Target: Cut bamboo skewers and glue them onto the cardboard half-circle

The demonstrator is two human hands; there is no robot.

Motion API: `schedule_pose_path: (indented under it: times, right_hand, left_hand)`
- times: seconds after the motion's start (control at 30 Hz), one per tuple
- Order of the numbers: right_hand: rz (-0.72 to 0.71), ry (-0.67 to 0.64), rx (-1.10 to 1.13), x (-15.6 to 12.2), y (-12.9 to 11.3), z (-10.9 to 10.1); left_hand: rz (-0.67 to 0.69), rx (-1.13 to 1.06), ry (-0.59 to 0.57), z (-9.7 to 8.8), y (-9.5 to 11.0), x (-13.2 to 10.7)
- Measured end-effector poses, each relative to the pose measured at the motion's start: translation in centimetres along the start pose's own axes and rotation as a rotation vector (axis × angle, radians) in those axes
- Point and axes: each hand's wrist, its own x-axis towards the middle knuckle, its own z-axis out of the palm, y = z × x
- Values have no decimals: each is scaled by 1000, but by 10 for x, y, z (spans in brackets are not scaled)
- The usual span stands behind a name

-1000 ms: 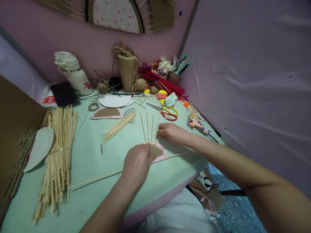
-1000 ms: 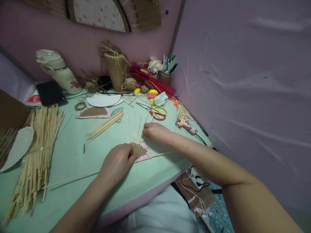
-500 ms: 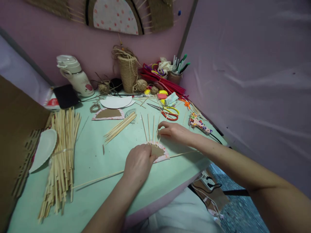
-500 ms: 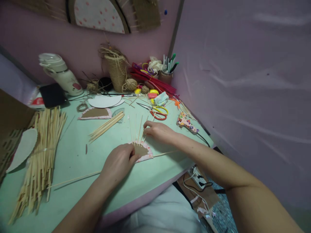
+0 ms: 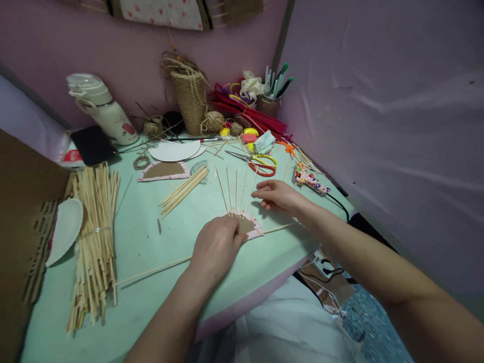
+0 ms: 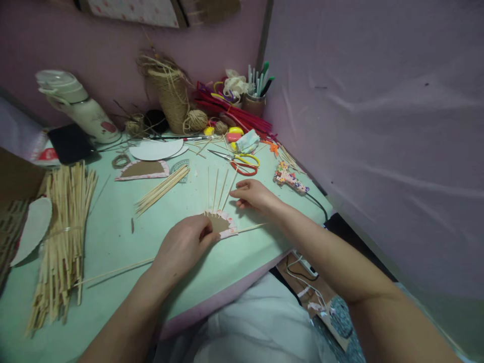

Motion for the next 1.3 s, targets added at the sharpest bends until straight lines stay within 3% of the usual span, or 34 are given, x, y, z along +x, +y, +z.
schedule_pose_path:
  times: [0.13, 0.4, 0.83, 1.1, 1.3]
  right_hand:
    - [116, -4, -17, 1, -10, 4]
    - [81, -88, -15, 17, 7, 5]
    - [38, -56, -15, 12, 7, 14]
    - [2, -49, 20, 8, 6, 17]
    - [-16, -57, 26, 6, 6, 18]
  left_hand:
    - [88, -30, -77, -5, -5, -2]
    - [206, -102, -81, -3, -8, -4]
    - [156, -45, -114, -10, -9, -7]
    - [67, 183, -25, -4, 2, -4]
    - [65, 219, 16, 4, 4, -1]
